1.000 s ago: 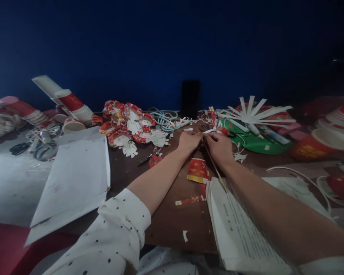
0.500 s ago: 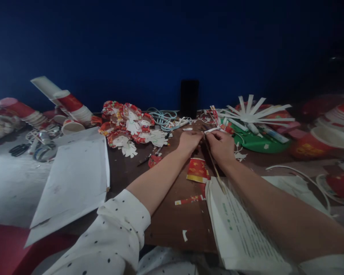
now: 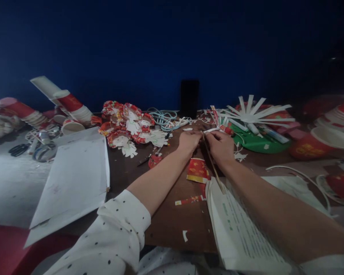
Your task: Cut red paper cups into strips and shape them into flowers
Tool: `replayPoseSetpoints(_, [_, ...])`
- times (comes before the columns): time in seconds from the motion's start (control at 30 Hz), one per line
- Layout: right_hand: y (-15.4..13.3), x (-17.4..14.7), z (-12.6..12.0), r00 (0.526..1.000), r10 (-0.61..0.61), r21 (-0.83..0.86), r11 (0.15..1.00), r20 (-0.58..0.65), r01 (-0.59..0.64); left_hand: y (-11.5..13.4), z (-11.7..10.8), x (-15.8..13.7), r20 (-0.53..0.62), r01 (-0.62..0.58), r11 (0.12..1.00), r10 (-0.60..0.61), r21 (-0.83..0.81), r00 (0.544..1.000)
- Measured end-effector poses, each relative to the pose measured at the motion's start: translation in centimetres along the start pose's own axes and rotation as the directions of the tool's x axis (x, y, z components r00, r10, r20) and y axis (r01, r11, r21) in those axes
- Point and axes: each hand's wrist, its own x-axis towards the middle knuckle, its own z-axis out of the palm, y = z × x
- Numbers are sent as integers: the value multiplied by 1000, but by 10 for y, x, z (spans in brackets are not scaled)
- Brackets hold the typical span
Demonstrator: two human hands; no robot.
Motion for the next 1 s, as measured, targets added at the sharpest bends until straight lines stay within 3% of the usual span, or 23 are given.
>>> replayPoseSetpoints(0.2, [-3,-2,-1,999,24,-5,1000,29,-23,0,0,0,9,32,998,-32,-58,999])
replayPoseSetpoints(0.6, [0,-6,0,986,-68,-34,997,155,74,-9,-3,9,-74,-15,999,11,-47,997])
replayPoseSetpoints(0.83, [1,-9,3,985,73,45,996,158,-81,-8,-4,11,-63,-46,994,40,-95,997])
replayPoseSetpoints(1.0, [0,-7,2,990,64,17,998,122,-67,-7,-7,13,-29,-28,998,27,-47,999])
